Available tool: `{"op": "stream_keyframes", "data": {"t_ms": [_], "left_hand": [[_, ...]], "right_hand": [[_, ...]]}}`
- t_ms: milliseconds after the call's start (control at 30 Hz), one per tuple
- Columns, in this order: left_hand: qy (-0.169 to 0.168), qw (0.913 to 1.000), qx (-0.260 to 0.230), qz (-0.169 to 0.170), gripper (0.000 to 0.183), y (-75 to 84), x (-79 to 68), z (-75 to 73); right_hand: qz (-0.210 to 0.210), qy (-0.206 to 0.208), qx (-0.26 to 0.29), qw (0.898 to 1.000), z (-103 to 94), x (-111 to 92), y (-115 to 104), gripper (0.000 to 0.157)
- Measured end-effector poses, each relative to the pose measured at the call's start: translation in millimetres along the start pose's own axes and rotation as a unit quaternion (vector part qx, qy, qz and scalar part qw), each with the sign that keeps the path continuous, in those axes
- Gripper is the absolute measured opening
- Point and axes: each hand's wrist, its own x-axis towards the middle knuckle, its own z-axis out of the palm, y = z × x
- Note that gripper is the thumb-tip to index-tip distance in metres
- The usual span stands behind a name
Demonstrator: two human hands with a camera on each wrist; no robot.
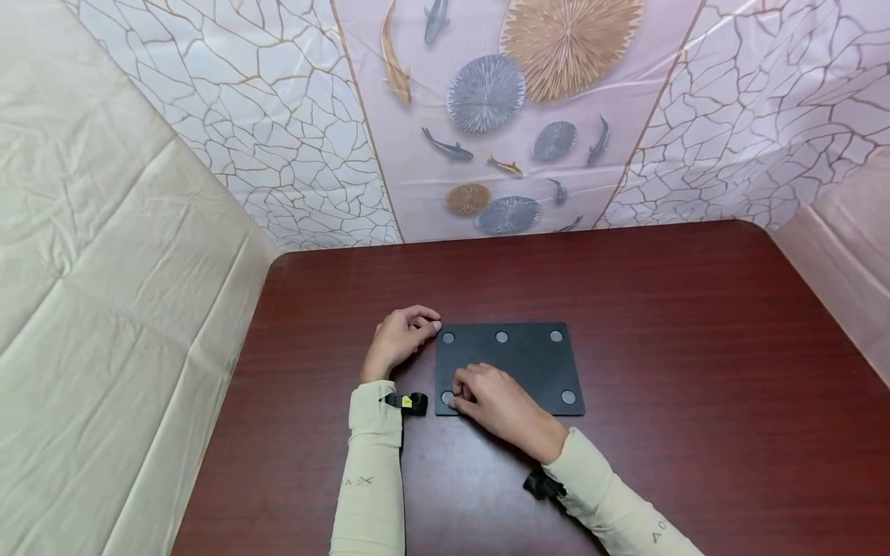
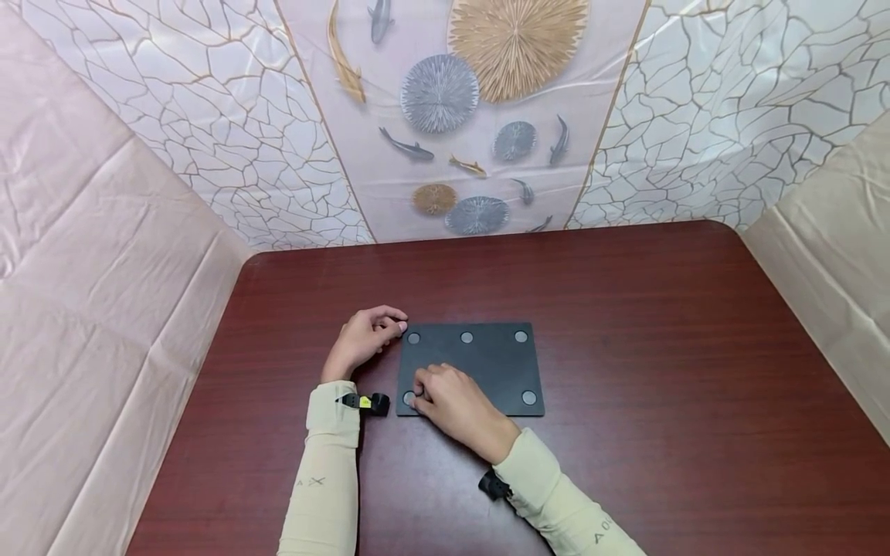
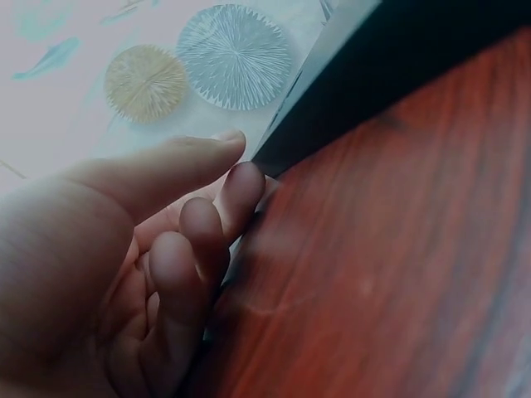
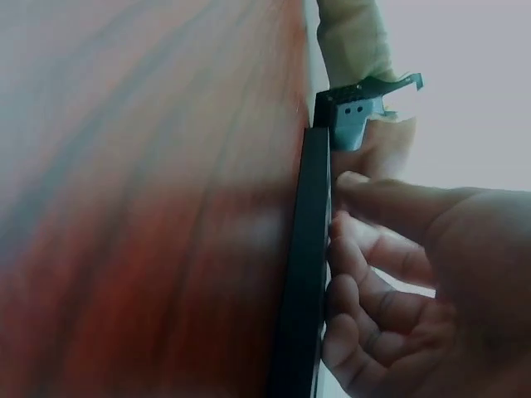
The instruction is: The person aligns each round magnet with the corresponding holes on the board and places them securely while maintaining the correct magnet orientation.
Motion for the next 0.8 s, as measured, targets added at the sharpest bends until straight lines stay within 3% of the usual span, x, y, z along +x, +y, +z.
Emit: {"op": "stream_keyframes", "data": {"t_ms": [233,467,633,800], "left_hand": [[-0.005,1.0000,-0.007,-0.004,0.014,4.9,-0.9,-2.9],[0.005,0.9986,-0.053,0.004,0.021,11.3,-0.6,-8.2],[0.047,0.9977,-0.040,0.026,0.028,16.0,-2.6,-10.4],[0.113,0.9915,-0.039,0.050,0.035,25.6,-4.3,-13.1]], "right_hand": [[-0.016,-0.003,0.023,1.000,-4.7,1.3,2.7,0.011],[-0.003,0.011,0.015,1.000,-18.1,4.2,8.6,0.007],[0.014,0.037,0.001,0.999,-34.7,3.3,17.5,0.004],[0.031,0.068,0.000,0.997,-53.0,0.3,29.4,0.019]]}}
